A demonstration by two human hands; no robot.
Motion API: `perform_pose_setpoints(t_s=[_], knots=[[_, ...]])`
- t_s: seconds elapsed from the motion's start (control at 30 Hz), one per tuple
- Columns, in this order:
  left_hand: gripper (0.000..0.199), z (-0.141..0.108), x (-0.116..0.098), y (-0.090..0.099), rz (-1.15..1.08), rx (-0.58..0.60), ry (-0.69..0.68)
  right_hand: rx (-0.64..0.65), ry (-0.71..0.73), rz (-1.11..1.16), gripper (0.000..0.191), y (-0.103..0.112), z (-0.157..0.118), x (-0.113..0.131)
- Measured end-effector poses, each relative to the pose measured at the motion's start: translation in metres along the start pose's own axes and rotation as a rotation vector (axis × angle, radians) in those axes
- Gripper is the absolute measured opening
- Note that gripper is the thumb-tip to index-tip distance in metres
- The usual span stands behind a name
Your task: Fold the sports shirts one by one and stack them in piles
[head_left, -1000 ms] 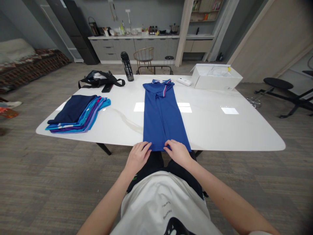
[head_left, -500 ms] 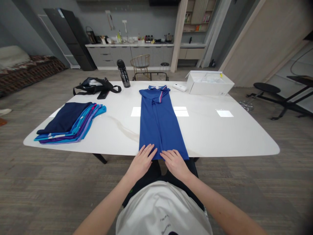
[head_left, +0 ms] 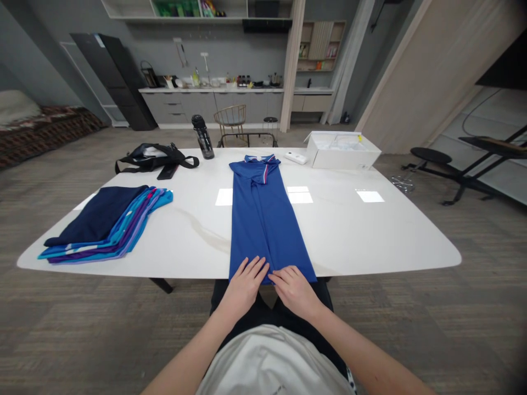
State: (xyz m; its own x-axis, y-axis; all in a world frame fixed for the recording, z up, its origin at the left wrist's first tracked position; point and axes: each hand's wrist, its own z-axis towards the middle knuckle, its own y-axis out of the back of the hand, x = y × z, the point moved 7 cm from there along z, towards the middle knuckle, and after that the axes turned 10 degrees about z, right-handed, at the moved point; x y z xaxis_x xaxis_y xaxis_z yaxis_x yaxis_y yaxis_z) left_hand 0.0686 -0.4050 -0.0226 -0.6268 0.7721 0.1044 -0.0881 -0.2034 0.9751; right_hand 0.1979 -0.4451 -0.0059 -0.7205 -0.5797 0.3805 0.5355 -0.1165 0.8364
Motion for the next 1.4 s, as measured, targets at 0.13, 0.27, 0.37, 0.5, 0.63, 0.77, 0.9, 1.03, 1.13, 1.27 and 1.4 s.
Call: perform_pose_setpoints(t_s=[0.13,0.27,0.37,0.5,0.63,0.77,0.9,1.03,1.13,1.27,1.4], knots=[[0.069,-0.001,0.001,0.000,-0.020,-0.009,-0.001,0.020,-0.017,0.023,0.029,0.004,0.002,0.001],[0.066,-0.002,0.000,0.010,-0.091,-0.018,-0.003,0.051,-0.031,0.044,0.028,0.007,0.003,-0.001],[0.052,0.005,0.004,0.024,-0.195,-0.006,0.049,0.115,-0.066,0.078,0.018,0.008,0.009,-0.005],[0.029,0.034,0.028,0.032,-0.305,0.048,0.103,0.219,-0.130,0.172,0.021,0.014,0.029,-0.018],[0.027,0.081,0.080,0.027,-0.288,0.025,0.174,0.176,-0.223,0.310,0.020,0.026,0.076,-0.059],[0.027,0.138,0.139,0.011,-0.241,-0.013,0.252,-0.029,-0.424,0.461,0.020,0.032,0.157,-0.154],[0.031,0.196,0.185,-0.010,-0.224,-0.073,0.328,-0.152,-0.824,0.493,0.027,0.020,0.243,-0.272],[0.038,0.234,0.206,-0.037,-0.146,-0.066,0.353,-0.217,-0.892,0.379,0.038,0.014,0.320,-0.343],[0.049,0.243,0.209,-0.057,-0.103,-0.064,0.376,-0.252,-0.959,0.227,0.051,0.008,0.352,-0.373],[0.058,0.243,0.206,-0.078,-0.111,-0.037,0.390,-0.276,-1.051,-0.002,0.054,0.000,0.371,-0.399],[0.060,0.242,0.205,-0.081,-0.139,-0.018,0.373,-0.292,-1.005,-0.037,0.033,-0.005,0.379,-0.412]])
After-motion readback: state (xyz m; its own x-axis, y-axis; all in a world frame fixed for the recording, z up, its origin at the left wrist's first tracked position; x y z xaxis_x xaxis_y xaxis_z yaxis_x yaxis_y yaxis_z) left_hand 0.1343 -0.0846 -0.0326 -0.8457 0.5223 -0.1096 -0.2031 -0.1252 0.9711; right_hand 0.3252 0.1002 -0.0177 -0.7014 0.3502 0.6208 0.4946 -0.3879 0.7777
